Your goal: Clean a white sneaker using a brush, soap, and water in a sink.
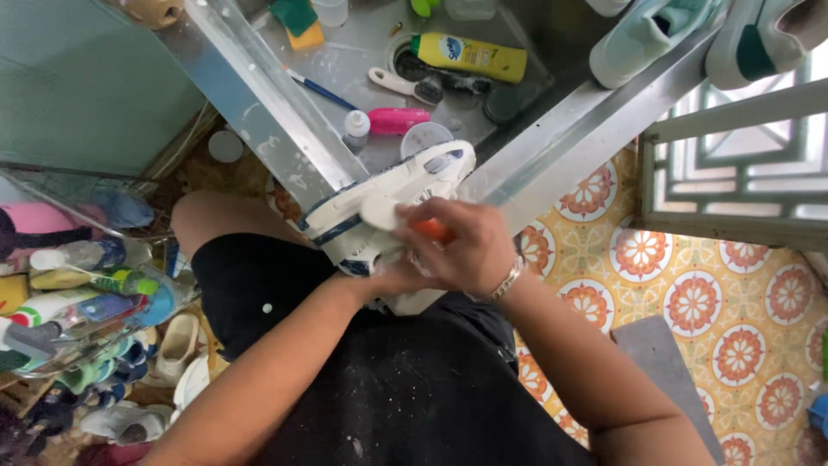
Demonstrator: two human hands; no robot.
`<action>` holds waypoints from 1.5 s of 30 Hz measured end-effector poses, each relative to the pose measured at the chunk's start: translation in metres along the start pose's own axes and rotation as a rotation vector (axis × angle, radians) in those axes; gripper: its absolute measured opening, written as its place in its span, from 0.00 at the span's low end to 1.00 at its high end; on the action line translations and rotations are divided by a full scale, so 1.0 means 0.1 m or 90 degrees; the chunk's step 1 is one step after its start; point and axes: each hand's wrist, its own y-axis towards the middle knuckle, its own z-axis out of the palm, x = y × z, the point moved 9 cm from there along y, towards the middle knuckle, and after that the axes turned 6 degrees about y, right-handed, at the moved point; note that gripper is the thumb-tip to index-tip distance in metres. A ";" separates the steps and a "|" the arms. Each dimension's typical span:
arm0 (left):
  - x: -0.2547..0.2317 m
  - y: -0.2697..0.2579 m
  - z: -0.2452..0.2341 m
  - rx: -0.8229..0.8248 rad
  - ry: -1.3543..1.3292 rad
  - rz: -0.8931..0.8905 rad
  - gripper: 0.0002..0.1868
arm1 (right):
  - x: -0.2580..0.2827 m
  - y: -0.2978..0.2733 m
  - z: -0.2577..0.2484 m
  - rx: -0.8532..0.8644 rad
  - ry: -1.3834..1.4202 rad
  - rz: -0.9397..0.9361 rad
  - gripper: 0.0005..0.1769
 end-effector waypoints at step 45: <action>-2.22 -0.94 -1.15 -0.329 -0.785 0.221 0.56 | 0.07 -0.31 -0.45 -0.286 0.129 0.083 0.05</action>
